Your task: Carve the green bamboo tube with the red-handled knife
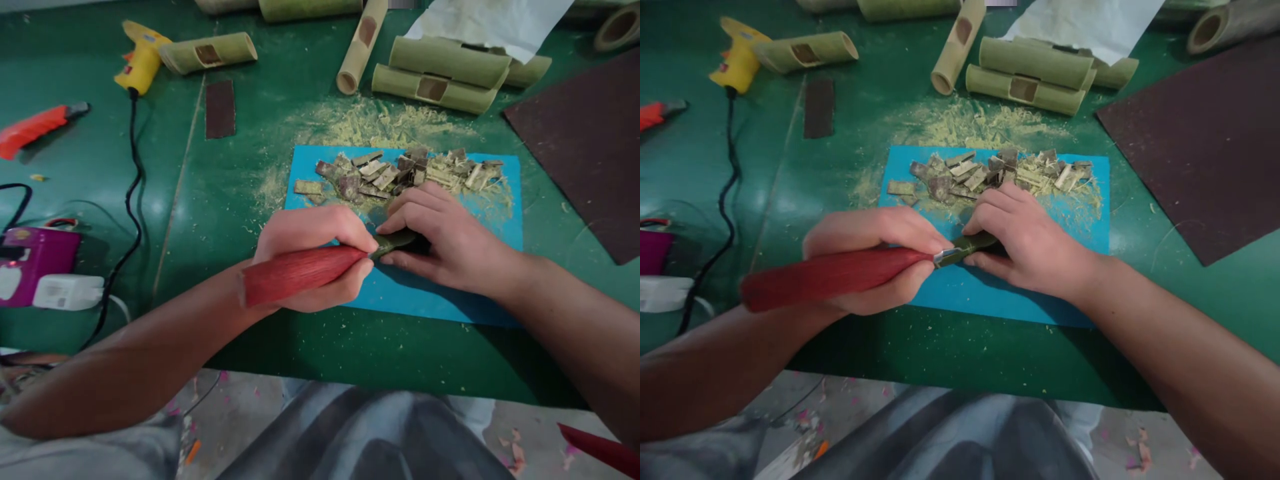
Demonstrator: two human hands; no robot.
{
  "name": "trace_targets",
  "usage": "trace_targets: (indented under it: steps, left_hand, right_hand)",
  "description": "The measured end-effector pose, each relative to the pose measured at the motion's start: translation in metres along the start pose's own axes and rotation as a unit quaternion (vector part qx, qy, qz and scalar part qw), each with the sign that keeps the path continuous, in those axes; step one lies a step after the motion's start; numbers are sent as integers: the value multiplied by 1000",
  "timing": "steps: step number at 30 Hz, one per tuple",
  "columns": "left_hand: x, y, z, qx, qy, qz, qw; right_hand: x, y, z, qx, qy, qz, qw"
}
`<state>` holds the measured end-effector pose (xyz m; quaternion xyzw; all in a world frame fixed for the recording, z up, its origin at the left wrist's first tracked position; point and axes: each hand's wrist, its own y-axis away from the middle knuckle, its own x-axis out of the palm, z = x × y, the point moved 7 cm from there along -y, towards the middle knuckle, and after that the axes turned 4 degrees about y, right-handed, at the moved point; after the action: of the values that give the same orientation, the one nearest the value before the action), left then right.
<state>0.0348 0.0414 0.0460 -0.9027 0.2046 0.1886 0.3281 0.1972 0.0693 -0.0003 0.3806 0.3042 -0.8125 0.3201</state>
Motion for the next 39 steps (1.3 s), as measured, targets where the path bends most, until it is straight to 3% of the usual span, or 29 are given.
trace_targets:
  steps: [6, 13, 21, 28, 34, 39]
  left_hand:
    - [3, -4, -9, 59, -24, -10, 998]
    - [-7, 2, -1, 47, -15, -6, 999]
    - [-10, 15, 6, 29, 28, 58, 997]
    - [-8, 15, 3, 3, 24, 29, 999]
    - [-13, 20, 1, -3, 32, -42, 999]
    - [-16, 19, 3, 11, 36, -46, 998]
  right_hand:
    - [4, -2, -2, 9, -16, 7, 1000]
    - [10, -7, -1, -3, -27, 13, 1000]
    - [7, -6, -2, 3, -25, 8, 1000]
    - [7, -4, -1, -2, -23, 1, 1000]
    - [7, -2, 0, -3, -28, -2, 1000]
    - [7, -2, 1, -1, -22, -4, 1000]
